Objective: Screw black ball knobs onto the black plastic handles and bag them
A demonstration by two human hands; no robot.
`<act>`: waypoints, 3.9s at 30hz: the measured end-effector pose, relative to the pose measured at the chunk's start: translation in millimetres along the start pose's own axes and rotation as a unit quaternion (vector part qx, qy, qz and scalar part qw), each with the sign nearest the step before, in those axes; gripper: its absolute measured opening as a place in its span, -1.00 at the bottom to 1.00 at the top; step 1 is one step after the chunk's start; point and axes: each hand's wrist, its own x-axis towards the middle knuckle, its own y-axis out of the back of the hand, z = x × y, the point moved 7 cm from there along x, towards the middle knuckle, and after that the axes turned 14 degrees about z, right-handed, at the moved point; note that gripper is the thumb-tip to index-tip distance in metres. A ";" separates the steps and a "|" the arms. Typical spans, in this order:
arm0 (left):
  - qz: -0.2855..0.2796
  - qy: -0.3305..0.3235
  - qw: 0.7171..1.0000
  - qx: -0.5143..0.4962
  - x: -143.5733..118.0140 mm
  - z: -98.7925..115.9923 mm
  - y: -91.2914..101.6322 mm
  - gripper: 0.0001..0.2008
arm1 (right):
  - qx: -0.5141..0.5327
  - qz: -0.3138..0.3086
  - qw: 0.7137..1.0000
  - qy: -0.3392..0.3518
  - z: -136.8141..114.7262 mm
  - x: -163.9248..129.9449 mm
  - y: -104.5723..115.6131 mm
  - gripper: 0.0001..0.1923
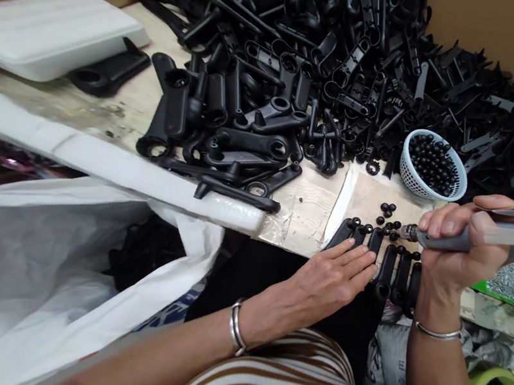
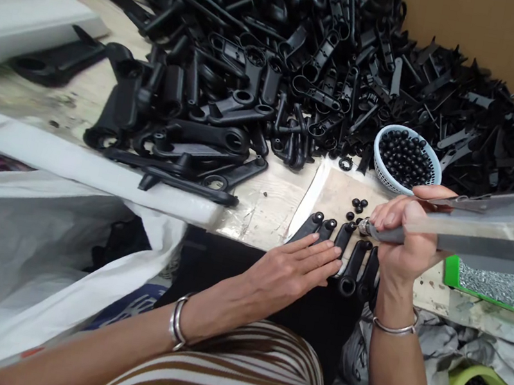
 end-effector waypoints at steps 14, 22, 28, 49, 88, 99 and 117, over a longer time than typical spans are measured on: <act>0.000 0.008 1.000 -0.004 -0.2 0.1 -0.9 -0.76 | 0.001 -0.012 1.000 -0.008 3.9 3.4 -0.1 -0.87; 0.007 0.017 1.000 -0.007 0.2 0.3 -0.1 -0.75 | -0.027 0.002 0.999 -0.018 4.3 4.6 0.4 -0.84; 0.005 0.014 1.000 -0.011 0.8 0.4 0.7 -0.73 | -0.008 -0.014 1.000 -0.025 6.8 4.0 -5.8 -0.84; 0.002 0.031 0.999 0.005 5.5 3.7 -5.6 -0.82 | -0.013 -0.107 0.992 -0.067 11.2 13.0 -10.3 -0.80; 0.002 0.042 0.999 -0.010 7.3 1.9 -1.3 -0.78 | -0.030 -0.100 0.993 -0.051 7.7 -13.8 -26.2 -0.85; -0.003 0.048 0.999 -0.014 6.1 0.8 -2.5 -0.76 | -0.031 -0.139 0.989 -0.041 6.8 -13.2 -35.8 -0.78; 0.029 0.052 0.998 -0.020 7.8 0.7 1.3 -0.80 | -0.005 -0.112 0.993 -0.021 -3.9 -10.4 -37.1 -0.93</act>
